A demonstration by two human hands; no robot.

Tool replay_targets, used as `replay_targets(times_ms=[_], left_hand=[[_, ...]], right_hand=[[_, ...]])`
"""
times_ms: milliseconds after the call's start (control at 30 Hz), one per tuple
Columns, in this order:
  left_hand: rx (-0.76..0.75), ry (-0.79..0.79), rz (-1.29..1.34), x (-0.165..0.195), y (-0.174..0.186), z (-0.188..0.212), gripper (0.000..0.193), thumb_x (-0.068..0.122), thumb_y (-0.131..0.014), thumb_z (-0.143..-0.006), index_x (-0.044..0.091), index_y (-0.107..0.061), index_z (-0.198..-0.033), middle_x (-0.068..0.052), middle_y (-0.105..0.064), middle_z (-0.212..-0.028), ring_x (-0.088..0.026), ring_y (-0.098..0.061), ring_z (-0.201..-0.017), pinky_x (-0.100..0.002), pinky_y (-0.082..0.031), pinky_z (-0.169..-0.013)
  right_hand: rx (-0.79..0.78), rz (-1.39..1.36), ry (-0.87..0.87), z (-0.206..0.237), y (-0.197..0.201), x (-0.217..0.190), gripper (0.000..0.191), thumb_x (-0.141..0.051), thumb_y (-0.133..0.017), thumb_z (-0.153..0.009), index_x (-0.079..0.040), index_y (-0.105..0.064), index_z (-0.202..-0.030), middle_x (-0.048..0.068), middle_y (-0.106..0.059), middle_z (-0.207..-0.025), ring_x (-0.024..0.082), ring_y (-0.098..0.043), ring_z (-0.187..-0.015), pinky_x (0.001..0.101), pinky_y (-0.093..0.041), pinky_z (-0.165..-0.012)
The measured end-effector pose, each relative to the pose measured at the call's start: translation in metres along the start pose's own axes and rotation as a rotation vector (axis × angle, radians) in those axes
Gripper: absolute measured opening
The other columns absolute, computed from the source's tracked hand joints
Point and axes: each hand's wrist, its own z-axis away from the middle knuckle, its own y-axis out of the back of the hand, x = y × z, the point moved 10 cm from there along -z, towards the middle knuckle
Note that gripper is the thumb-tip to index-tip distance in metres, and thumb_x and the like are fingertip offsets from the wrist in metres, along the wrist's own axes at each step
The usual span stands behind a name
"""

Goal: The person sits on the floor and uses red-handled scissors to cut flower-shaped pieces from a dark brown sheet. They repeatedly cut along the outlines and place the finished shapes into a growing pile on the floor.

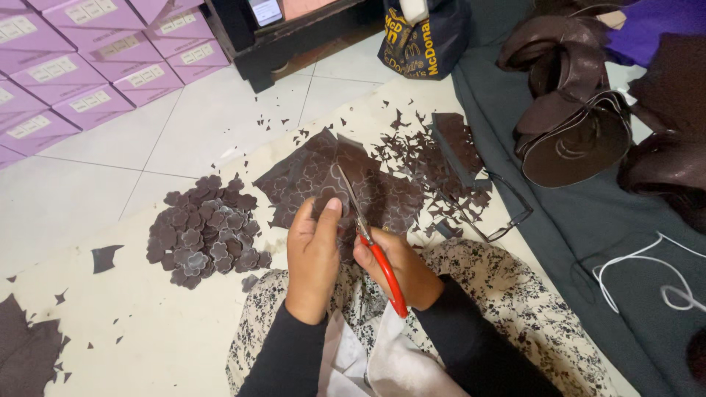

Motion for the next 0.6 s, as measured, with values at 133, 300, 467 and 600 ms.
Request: replay_targets(times_ms=[133, 300, 467, 600], left_hand=[[-0.036, -0.079, 0.001, 0.004, -0.003, 0.000, 0.017, 0.015, -0.059, -0.104, 0.000, -0.065, -0.111, -0.002, -0.070, -0.101, -0.007, -0.061, -0.089, -0.024, -0.050, -0.080], [-0.025, -0.097, -0.012, 0.006, -0.003, 0.004, 0.017, 0.015, -0.059, -0.104, 0.001, -0.065, -0.109, -0.002, -0.069, -0.097, -0.007, -0.061, -0.085, -0.023, -0.050, -0.076], [0.003, -0.102, -0.049, 0.011, -0.003, 0.006, 0.016, 0.015, -0.058, -0.105, 0.001, -0.065, -0.107, -0.001, -0.069, -0.097, -0.006, -0.061, -0.086, -0.022, -0.050, -0.077], [0.001, -0.102, -0.028, 0.014, -0.001, 0.004, 0.016, 0.014, -0.056, -0.104, 0.001, -0.065, -0.107, -0.001, -0.069, -0.094, -0.006, -0.059, -0.082, -0.023, -0.049, -0.074]], right_hand=[[0.018, -0.003, 0.020, 0.001, 0.000, -0.006, 0.038, -0.043, -0.055, -0.103, -0.006, -0.058, -0.097, -0.003, -0.050, -0.072, 0.007, -0.046, -0.066, 0.0268, -0.042, -0.059], [0.018, -0.013, 0.012, 0.001, -0.001, -0.001, 0.040, -0.046, -0.053, -0.103, -0.006, -0.058, -0.097, -0.004, -0.049, -0.072, 0.006, -0.045, -0.067, 0.0264, -0.041, -0.060], [0.013, -0.009, 0.038, 0.001, 0.000, 0.003, 0.043, -0.048, -0.052, -0.105, -0.007, -0.057, -0.093, -0.005, -0.046, -0.074, 0.005, -0.042, -0.070, 0.0262, -0.039, -0.060], [-0.007, -0.001, -0.028, 0.000, 0.000, 0.011, 0.043, -0.047, -0.055, -0.102, -0.006, -0.057, -0.091, -0.005, -0.046, -0.071, 0.005, -0.042, -0.066, 0.0270, -0.039, -0.056]])
